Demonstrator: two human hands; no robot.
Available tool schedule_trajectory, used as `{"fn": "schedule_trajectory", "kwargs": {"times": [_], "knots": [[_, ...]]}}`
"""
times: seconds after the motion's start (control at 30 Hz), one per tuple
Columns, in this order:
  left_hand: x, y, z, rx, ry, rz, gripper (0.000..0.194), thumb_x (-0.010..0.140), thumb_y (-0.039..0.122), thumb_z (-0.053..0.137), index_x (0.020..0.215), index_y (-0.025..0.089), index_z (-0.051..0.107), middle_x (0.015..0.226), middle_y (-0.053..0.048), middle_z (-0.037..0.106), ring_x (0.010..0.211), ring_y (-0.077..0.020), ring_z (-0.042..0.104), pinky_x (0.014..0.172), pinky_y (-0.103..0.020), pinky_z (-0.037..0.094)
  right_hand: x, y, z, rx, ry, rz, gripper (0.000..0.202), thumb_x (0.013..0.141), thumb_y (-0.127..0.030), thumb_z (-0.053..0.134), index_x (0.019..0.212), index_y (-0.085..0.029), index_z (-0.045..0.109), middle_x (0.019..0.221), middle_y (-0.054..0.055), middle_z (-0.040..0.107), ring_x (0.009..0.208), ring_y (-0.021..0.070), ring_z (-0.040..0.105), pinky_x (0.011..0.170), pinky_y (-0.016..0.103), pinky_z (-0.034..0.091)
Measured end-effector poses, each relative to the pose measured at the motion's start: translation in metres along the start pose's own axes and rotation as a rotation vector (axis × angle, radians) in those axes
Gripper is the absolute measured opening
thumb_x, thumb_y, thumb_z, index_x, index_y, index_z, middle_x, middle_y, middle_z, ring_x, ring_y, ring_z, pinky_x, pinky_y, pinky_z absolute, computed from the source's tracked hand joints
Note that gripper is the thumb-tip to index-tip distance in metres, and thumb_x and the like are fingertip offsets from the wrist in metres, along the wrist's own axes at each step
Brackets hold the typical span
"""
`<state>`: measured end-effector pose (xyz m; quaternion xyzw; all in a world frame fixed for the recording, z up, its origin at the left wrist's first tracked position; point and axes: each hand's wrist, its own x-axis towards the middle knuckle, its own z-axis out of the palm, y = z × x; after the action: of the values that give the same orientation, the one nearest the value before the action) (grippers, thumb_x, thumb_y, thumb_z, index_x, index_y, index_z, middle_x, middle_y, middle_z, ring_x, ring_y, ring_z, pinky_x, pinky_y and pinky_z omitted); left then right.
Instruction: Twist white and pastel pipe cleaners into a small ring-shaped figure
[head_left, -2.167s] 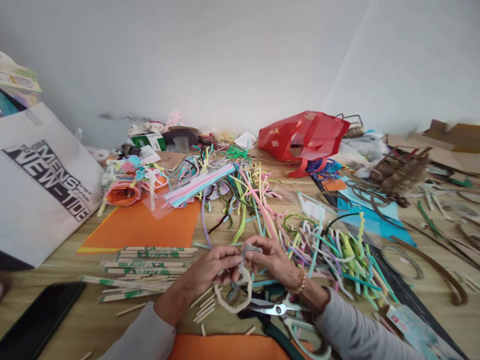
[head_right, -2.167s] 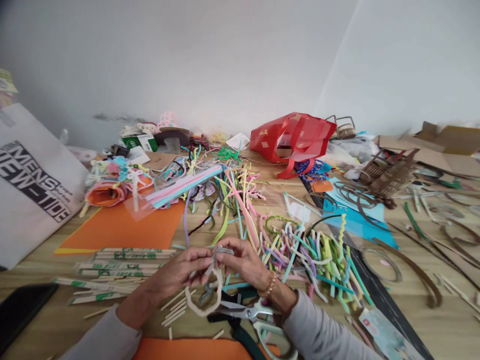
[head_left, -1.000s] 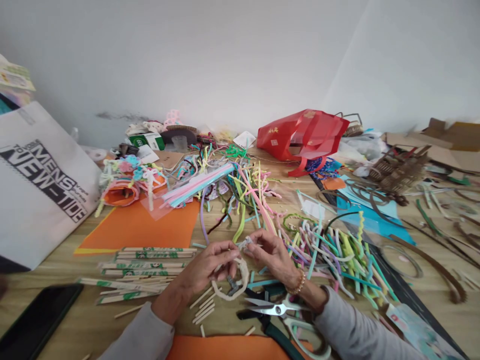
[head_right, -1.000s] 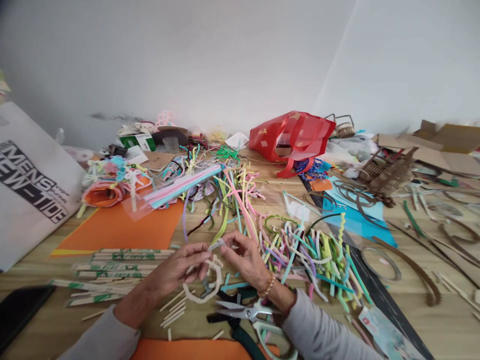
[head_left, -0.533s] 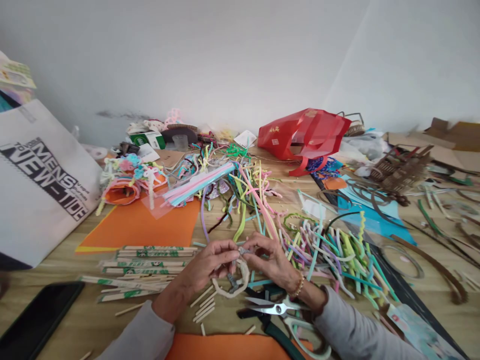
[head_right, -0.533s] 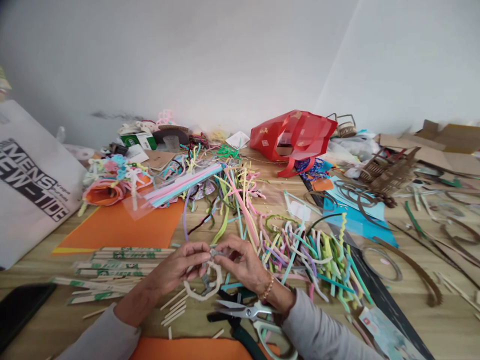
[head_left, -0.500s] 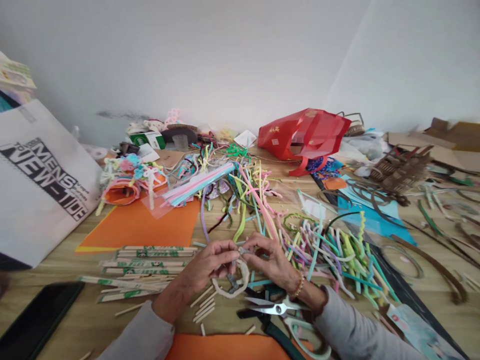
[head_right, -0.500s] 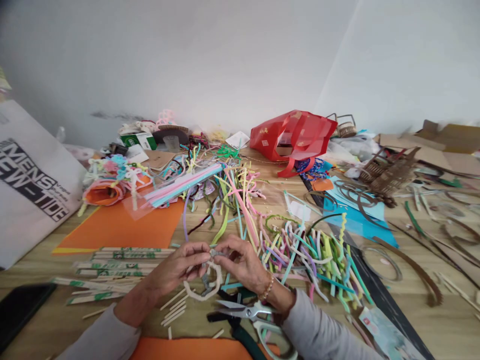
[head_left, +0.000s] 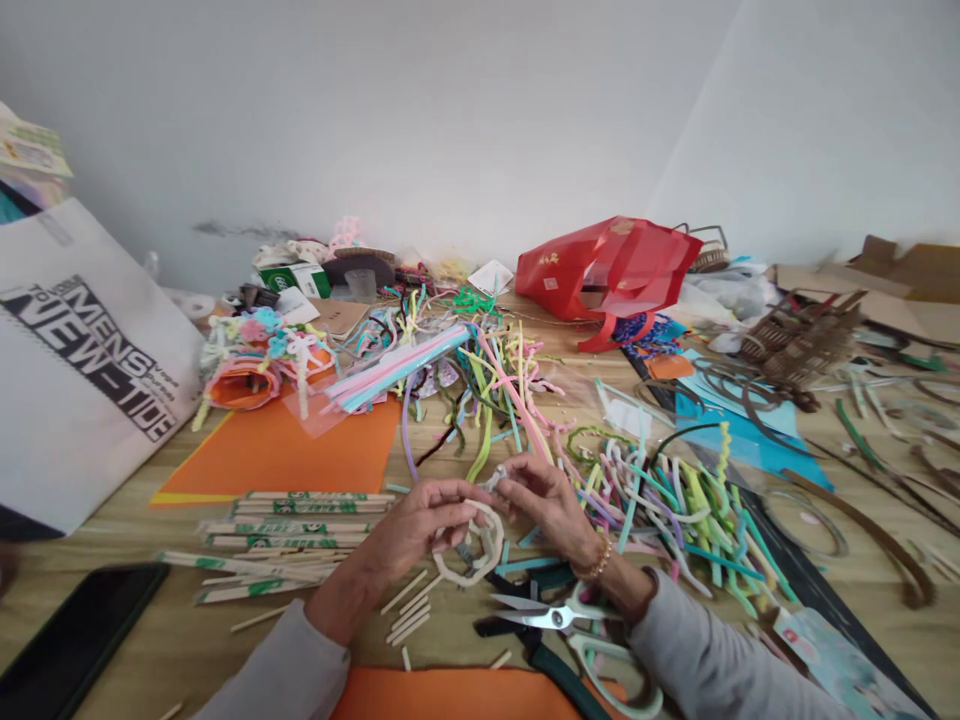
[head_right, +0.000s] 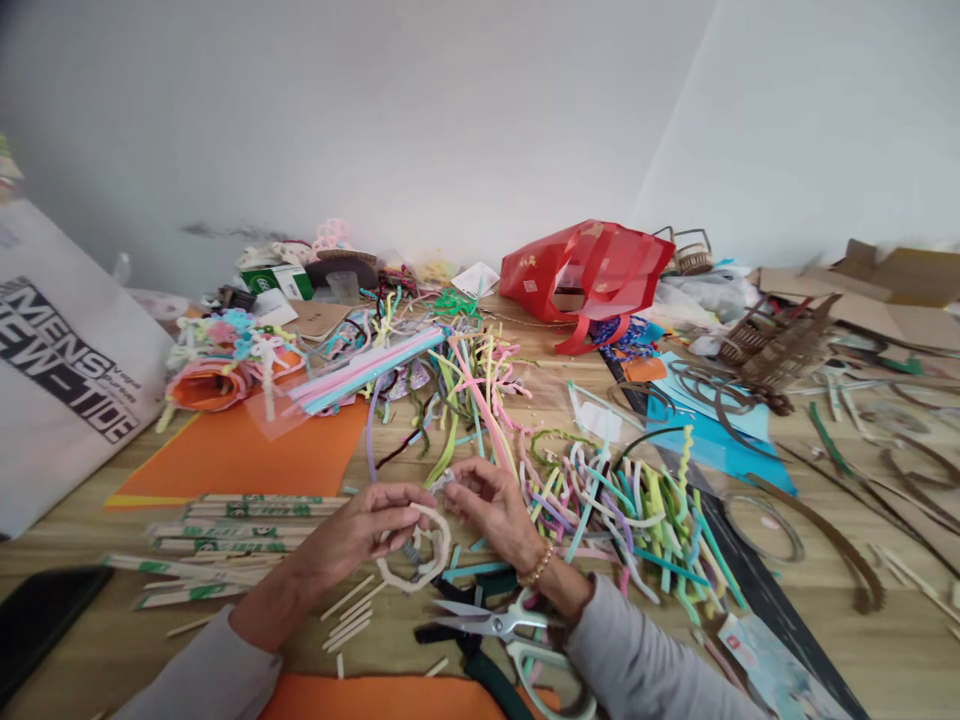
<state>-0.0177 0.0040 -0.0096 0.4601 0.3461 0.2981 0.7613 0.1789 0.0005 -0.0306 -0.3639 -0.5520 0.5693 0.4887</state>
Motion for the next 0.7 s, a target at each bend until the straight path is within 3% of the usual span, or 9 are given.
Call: {"fn": "schedule_trajectory", "kwargs": {"times": [0.23, 0.5, 0.7], "knots": [[0.0053, -0.0066, -0.0025, -0.022, 0.010, 0.059, 0.027, 0.077, 0.030, 0.069, 0.095, 0.010, 0.072, 0.080, -0.010, 0.070, 0.052, -0.0078, 0.050, 0.049, -0.019, 0.036, 0.0037, -0.0021, -0.0032, -0.001, 0.041, 0.061, 0.034, 0.077, -0.050, 0.067, 0.088, -0.018, 0.060, 0.068, -0.001, 0.061, 0.053, 0.0109, 0.054, 0.050, 0.023, 0.046], [0.0044, -0.0045, 0.0019, -0.129, 0.096, 0.065, 0.022, 0.068, 0.023, 0.076, 0.085, 0.009, 0.073, 0.063, -0.002, 0.062, 0.051, -0.0071, 0.050, 0.049, -0.019, 0.035, 0.0036, -0.0035, -0.0009, 0.053, 0.043, 0.069, 0.034, 0.074, -0.048, 0.070, 0.083, -0.017, 0.062, 0.070, -0.002, 0.056, 0.052, 0.0081, 0.047, 0.050, 0.022, 0.043], [0.0049, -0.0030, 0.0018, -0.162, 0.155, 0.051, 0.026, 0.062, 0.024, 0.081, 0.080, 0.011, 0.069, 0.066, -0.003, 0.067, 0.052, -0.0079, 0.054, 0.052, -0.019, 0.039, 0.0028, -0.0018, -0.0007, 0.037, 0.022, 0.077, 0.036, 0.074, -0.050, 0.071, 0.085, -0.016, 0.062, 0.065, -0.003, 0.055, 0.052, 0.0084, 0.046, 0.049, 0.022, 0.040]]}}
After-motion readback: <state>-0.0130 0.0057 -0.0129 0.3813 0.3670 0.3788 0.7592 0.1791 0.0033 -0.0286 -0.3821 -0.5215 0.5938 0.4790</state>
